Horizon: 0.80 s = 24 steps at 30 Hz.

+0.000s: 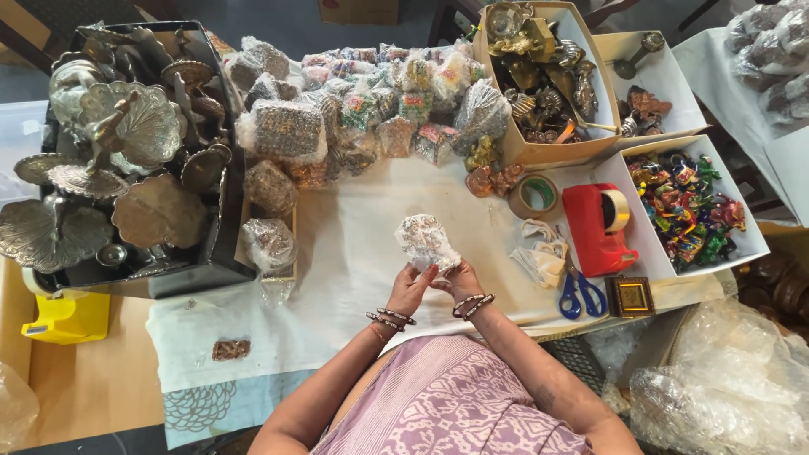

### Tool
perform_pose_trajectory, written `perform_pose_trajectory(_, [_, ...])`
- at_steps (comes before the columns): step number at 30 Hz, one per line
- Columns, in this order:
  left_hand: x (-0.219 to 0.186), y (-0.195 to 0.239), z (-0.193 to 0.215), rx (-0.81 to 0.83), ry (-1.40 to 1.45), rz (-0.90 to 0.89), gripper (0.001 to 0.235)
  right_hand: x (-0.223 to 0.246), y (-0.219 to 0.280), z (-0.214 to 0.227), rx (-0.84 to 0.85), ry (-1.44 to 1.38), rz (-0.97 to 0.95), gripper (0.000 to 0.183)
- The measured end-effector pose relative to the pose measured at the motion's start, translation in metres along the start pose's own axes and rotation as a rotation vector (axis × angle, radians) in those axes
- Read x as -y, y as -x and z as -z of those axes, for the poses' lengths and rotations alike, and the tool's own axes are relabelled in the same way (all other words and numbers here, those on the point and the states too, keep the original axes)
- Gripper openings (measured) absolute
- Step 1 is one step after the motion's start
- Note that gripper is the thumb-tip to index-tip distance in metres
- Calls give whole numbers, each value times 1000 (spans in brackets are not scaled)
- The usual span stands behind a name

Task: The person wraps a small decorative item in bubble wrap using scissors to cut the material and tape to secure it. They then pick up a green figurine, wipe it with a white cloth, and place it on the table before wrapping it in bubble wrap as well.

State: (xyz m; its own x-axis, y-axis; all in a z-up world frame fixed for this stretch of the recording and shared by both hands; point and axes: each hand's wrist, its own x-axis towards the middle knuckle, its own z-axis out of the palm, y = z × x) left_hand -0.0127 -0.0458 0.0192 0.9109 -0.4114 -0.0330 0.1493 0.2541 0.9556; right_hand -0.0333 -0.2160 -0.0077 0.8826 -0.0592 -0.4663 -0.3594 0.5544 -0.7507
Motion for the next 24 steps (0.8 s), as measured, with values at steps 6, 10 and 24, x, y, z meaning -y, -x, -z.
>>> perform_pose_trajectory(6, [12,-1,6,75,368,200,36,-24,-10,10,-82,176,112,26])
perform_pose_trajectory(10, [12,-2,8,17,341,281,39,-52,-27,37,79,110,211,21])
perform_pose_trajectory(24, [25,-1,28,-178,216,339,22,-11,-2,24,-65,148,-168,45])
